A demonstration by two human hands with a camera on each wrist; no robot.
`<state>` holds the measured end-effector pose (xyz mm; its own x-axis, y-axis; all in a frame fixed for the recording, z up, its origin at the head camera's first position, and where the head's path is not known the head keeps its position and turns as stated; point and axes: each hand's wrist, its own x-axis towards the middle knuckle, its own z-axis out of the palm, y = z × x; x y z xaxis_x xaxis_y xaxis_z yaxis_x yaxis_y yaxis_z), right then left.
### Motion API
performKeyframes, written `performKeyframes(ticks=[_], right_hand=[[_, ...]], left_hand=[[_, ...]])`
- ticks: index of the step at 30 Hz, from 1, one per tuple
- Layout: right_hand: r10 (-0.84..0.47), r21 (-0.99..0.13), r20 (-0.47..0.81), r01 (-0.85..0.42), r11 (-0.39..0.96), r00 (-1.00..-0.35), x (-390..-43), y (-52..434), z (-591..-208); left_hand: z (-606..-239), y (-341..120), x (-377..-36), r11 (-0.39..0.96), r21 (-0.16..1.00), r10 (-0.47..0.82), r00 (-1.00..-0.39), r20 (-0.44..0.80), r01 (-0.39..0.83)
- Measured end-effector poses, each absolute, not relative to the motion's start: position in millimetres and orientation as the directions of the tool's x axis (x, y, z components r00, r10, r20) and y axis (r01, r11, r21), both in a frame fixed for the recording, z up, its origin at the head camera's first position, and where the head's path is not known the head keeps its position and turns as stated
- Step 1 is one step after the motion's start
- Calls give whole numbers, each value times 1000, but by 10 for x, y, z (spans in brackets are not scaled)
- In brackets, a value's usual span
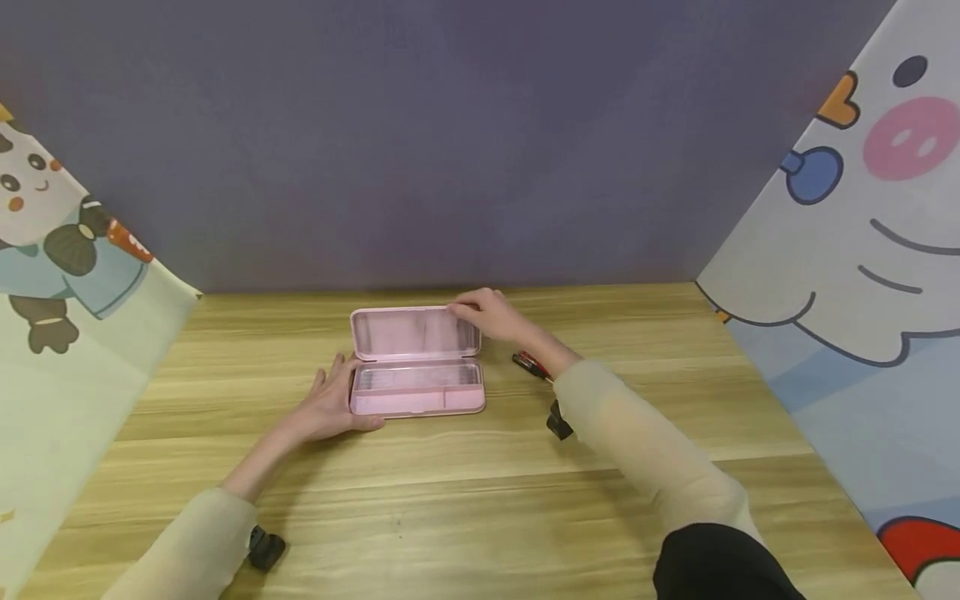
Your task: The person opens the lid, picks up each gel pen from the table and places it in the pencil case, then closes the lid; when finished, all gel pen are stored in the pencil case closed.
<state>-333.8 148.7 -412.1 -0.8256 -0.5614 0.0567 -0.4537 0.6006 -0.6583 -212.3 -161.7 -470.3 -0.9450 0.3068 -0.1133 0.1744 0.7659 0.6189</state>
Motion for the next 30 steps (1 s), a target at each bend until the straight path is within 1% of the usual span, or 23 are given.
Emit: performKeyframes(ticks=[4, 7, 9, 11, 14, 17, 19, 24, 30], right_hand=[[-560, -725, 34, -406, 557, -828, -3300, 1615, -4062], [-559, -750, 23, -384, 538, -829, -3216, 1796, -3967], [-550, -729, 28, -393, 560, -835, -3160, 1966, -3919], [-529, -683, 40, -410, 604, -848, -3104, 2167, -3907], [-498, -607, 51, -422, 673, -866, -3020, 2496, -3961], [-470, -564, 35, -406, 719, -882, -2943, 2779, -4051], [-457, -551, 15, -389, 738, -889, -2902, 2923, -4107], [-442, -565, -48, -341, 751, -896, -2818, 3178, -4248], [-455, -581, -38, -350, 734, -890, -2742, 3354, -4387]], left_hand=[[-4671, -1603, -2136, 780, 600, 307, -944, -120, 177], [-4633, -1588, -2140, 790, 587, 309, -942, -132, 177], [-4614, -1580, -2140, 797, 578, 314, -938, -145, 177], [-4598, -1578, -2137, 802, 571, 317, -936, -153, 178], [-4589, -1590, -2140, 805, 566, 320, -934, -162, 177], [-4570, -1615, -2154, 800, 574, 323, -932, -167, 174], [-4554, -1633, -2165, 798, 577, 326, -929, -173, 172], [-4521, -1657, -2172, 795, 584, 339, -919, -200, 166], [-4488, -1627, -2180, 801, 573, 357, -907, -222, 174]])
